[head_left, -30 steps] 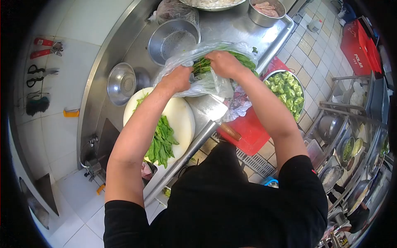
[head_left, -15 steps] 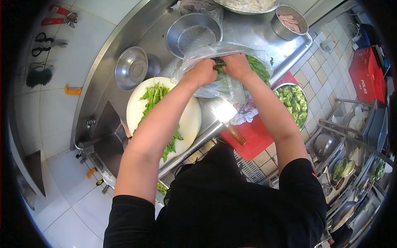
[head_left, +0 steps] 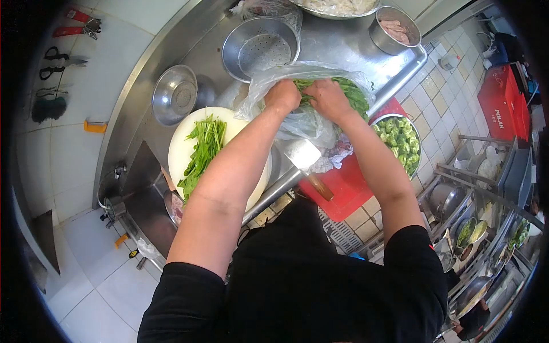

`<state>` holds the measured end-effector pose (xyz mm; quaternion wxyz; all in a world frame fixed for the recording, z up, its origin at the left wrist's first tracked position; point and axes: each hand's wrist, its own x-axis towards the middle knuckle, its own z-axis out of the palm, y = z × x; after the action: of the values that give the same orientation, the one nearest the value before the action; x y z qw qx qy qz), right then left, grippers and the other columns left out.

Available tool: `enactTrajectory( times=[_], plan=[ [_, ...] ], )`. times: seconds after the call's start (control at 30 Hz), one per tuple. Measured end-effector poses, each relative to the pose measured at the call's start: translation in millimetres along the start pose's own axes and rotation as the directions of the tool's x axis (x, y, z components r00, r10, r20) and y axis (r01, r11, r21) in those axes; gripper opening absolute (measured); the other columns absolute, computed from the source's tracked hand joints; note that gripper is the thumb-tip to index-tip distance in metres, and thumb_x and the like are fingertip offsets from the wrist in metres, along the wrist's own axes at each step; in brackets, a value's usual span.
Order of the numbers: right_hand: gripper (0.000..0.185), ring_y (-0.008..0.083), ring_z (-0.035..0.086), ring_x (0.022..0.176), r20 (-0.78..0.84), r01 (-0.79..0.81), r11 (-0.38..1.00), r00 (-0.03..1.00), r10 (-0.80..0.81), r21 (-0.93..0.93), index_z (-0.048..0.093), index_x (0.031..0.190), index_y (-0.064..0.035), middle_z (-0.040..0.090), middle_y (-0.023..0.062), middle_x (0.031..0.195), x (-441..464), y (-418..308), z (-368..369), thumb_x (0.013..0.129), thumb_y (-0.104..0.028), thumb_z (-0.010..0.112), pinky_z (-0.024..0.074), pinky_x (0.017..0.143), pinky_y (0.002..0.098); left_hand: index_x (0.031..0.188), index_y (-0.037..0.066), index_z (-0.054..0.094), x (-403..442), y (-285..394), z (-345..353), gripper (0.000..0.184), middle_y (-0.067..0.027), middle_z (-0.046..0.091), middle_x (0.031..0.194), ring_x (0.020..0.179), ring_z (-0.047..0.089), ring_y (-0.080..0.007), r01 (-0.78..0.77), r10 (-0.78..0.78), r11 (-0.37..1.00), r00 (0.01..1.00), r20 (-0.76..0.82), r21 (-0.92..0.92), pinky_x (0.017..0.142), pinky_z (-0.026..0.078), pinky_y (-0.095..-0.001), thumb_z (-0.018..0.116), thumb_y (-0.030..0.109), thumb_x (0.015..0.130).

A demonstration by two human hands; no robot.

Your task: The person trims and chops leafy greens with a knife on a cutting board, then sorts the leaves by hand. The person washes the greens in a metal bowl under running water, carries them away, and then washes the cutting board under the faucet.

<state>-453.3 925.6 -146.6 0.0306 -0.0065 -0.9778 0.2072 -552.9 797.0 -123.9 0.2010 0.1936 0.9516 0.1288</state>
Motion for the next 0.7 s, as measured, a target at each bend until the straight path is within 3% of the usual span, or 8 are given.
enactTrajectory(
  times=[0.13, 0.2, 0.27, 0.37, 0.47, 0.53, 0.6, 0.7],
  plan=[
    [0.027, 0.0276, 0.053, 0.102, -0.007, -0.001, 1.000, 1.000, 0.002, 0.016, 0.071, 0.103, -0.0174, 0.059, 0.0073, 0.099, -17, 0, 12, 0.077, -0.014, 0.067, 0.0422, 0.086, 0.0421, 0.111, 0.009, 0.067, 19, -9, 15, 0.031, -0.0164, 0.066, 0.114, 0.111, 0.060, -0.0333, -0.009, 0.015, 0.998, 0.996, 0.088, -0.069, 0.093, 0.047, -0.0397, 0.061, 0.020, 0.082],
    [0.024, 0.0272, 0.053, 0.098, -0.086, 0.030, 0.996, 0.996, -0.022, 0.083, 0.072, 0.101, -0.0137, 0.057, 0.0081, 0.097, -24, -3, 10, 0.077, -0.015, 0.066, 0.0423, 0.085, 0.0411, 0.108, 0.009, 0.069, 29, -18, 25, 0.030, -0.0158, 0.067, 0.113, 0.108, 0.061, -0.0327, 0.077, 0.106, 0.850, 0.944, 0.311, -0.521, 0.092, 0.046, -0.0396, 0.060, 0.025, 0.084],
    [0.025, 0.0275, 0.053, 0.098, -0.084, 0.020, 0.993, 0.996, -0.010, 0.113, 0.072, 0.101, -0.0117, 0.057, 0.0085, 0.097, -28, -9, 4, 0.078, -0.017, 0.065, 0.0422, 0.086, 0.0409, 0.106, 0.009, 0.070, 26, -17, 26, 0.033, -0.0148, 0.067, 0.112, 0.105, 0.062, -0.0318, 0.057, 0.112, 0.876, 0.942, 0.317, -0.478, 0.089, 0.047, -0.0402, 0.057, 0.033, 0.087],
    [0.027, 0.0275, 0.052, 0.098, -0.073, 0.034, 0.989, 0.997, -0.024, 0.141, 0.072, 0.103, -0.0087, 0.057, 0.0092, 0.098, -29, -9, 2, 0.081, -0.021, 0.063, 0.0421, 0.086, 0.0403, 0.111, 0.010, 0.067, 2, -5, 3, 0.038, -0.0148, 0.066, 0.114, 0.104, 0.063, -0.0335, -0.156, 0.146, 0.987, 0.971, 0.191, 0.040, 0.086, 0.049, -0.0423, 0.053, 0.038, 0.090],
    [0.026, 0.0284, 0.053, 0.098, -0.068, 0.036, 0.986, 0.997, -0.025, 0.163, 0.072, 0.101, -0.0072, 0.058, 0.0113, 0.098, -31, -9, 5, 0.083, -0.023, 0.061, 0.0425, 0.087, 0.0413, 0.115, 0.009, 0.065, 9, -11, 27, 0.038, -0.0145, 0.064, 0.119, 0.110, 0.061, -0.0293, -0.107, 0.112, 0.992, 0.991, 0.078, -0.073, 0.091, 0.046, -0.0394, 0.053, 0.036, 0.090],
    [0.024, 0.0295, 0.055, 0.097, -0.076, 0.017, 0.982, 0.997, -0.002, 0.189, 0.072, 0.098, -0.0067, 0.060, 0.0132, 0.098, -29, -7, 11, 0.084, -0.023, 0.060, 0.0429, 0.086, 0.0428, 0.115, 0.007, 0.064, 20, -24, 42, 0.036, -0.0121, 0.066, 0.116, 0.109, 0.059, -0.0271, -0.136, 0.182, 0.918, 0.979, 0.091, -0.374, 0.094, 0.043, -0.0399, 0.052, 0.031, 0.092],
    [0.021, 0.0334, 0.060, 0.094, -0.104, -0.127, 0.952, 0.982, 0.161, 0.278, 0.070, 0.092, -0.0052, 0.064, 0.0191, 0.096, -22, -2, 18, 0.086, -0.022, 0.058, 0.0459, 0.082, 0.0469, 0.110, 0.008, 0.064, 26, -22, 37, 0.029, -0.0055, 0.067, 0.107, 0.105, 0.058, -0.0216, 0.286, -0.068, 0.543, 0.952, 0.298, -0.790, 0.093, 0.041, -0.0417, 0.052, 0.028, 0.093],
    [0.019, 0.0369, 0.062, 0.090, -0.067, -0.296, 0.925, 0.945, 0.320, 0.240, 0.067, 0.089, -0.0040, 0.065, 0.0217, 0.095, -11, -18, -9, 0.086, -0.020, 0.056, 0.0477, 0.078, 0.0498, 0.101, 0.012, 0.061, 24, -38, 2, 0.019, -0.0008, 0.060, 0.086, 0.086, 0.059, -0.0178, 0.322, 0.059, 0.393, 0.926, 0.372, -0.861, 0.086, 0.045, -0.0391, 0.052, 0.027, 0.095]
  ],
)
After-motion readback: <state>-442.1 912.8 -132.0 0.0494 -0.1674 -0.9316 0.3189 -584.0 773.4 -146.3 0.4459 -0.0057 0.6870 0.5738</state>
